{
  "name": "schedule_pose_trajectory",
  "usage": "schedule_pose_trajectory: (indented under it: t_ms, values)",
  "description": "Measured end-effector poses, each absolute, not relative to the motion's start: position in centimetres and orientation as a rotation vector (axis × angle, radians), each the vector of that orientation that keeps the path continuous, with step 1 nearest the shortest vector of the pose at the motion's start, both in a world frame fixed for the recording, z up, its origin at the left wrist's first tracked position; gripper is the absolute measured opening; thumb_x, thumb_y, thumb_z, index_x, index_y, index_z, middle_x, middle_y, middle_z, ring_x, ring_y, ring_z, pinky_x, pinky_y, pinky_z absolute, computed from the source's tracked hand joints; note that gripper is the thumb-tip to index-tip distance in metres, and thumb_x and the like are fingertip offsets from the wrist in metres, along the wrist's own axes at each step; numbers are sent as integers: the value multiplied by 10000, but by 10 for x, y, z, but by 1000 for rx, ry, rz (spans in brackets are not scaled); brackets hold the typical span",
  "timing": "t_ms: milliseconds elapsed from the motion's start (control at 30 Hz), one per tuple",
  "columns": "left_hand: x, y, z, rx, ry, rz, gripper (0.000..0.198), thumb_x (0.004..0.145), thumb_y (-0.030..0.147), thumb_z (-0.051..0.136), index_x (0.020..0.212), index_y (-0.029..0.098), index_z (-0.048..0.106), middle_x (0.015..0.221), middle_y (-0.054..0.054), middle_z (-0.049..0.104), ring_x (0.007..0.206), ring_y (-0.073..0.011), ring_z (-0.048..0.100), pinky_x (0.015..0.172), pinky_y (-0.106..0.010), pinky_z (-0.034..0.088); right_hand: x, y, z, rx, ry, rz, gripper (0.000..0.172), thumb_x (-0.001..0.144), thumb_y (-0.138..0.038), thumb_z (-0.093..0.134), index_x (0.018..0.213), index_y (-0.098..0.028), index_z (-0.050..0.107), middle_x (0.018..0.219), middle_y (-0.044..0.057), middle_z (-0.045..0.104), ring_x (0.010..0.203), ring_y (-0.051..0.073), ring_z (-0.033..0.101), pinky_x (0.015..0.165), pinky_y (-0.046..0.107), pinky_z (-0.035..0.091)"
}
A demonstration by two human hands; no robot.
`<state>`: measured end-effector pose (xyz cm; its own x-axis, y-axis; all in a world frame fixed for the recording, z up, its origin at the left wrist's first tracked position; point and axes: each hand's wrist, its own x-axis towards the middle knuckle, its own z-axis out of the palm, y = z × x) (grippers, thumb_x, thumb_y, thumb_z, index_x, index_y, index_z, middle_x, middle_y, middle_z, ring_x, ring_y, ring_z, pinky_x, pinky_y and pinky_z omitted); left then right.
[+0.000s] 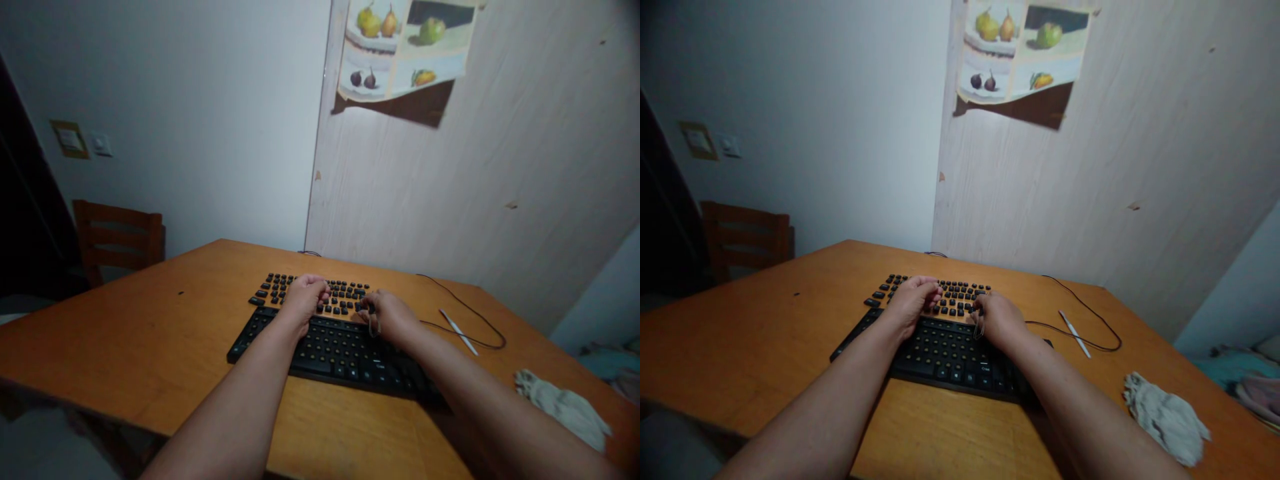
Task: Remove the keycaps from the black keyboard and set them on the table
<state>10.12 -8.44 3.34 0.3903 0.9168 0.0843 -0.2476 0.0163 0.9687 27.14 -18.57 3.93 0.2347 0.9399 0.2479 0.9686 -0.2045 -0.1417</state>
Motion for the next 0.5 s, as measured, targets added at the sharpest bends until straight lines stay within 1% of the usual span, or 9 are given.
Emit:
schedule_pose_trajectory:
  t_ms: [100,167,300,400,500]
  values:
    - [102,-80,31,1224,712,1043,104,701,192,600,784,131,591,692,-35,629,559,-78,535,521,-185,382,277,-172,36,-2310,-1831,-102,250,795,-359,635,994,-235,720,947,87,659,819,212,599,640,270,381]
    - [102,-79,30,1223,715,1038,115,701,193,594,799,131,592,702,-36,638,553,-76,538,513,-183,378,280,-166,32,-2320,-1853,-83,248,775,-363,654,970,-230,731,941,91,669,821,217,603,635,268,378]
    - [101,-79,31,1207,736,1026,161,698,210,609,840,135,595,721,-41,653,559,-81,549,513,-185,379,282,-158,25,-2311,-1884,-76,210,761,-326,657,929,-235,745,913,82,688,808,213,616,624,262,379]
    - [101,-79,32,1218,734,1013,162,699,210,608,841,132,597,724,-43,653,573,-81,551,521,-185,381,281,-154,23,-2302,-1890,-86,178,764,-289,642,900,-240,747,863,69,696,784,207,624,619,260,388]
    - [102,-78,31,1239,734,1005,159,701,216,606,836,133,598,728,-40,654,572,-82,550,517,-187,379,280,-152,21,-2300,-1881,-109,166,750,-275,652,881,-234,745,859,73,696,778,210,628,609,260,395]
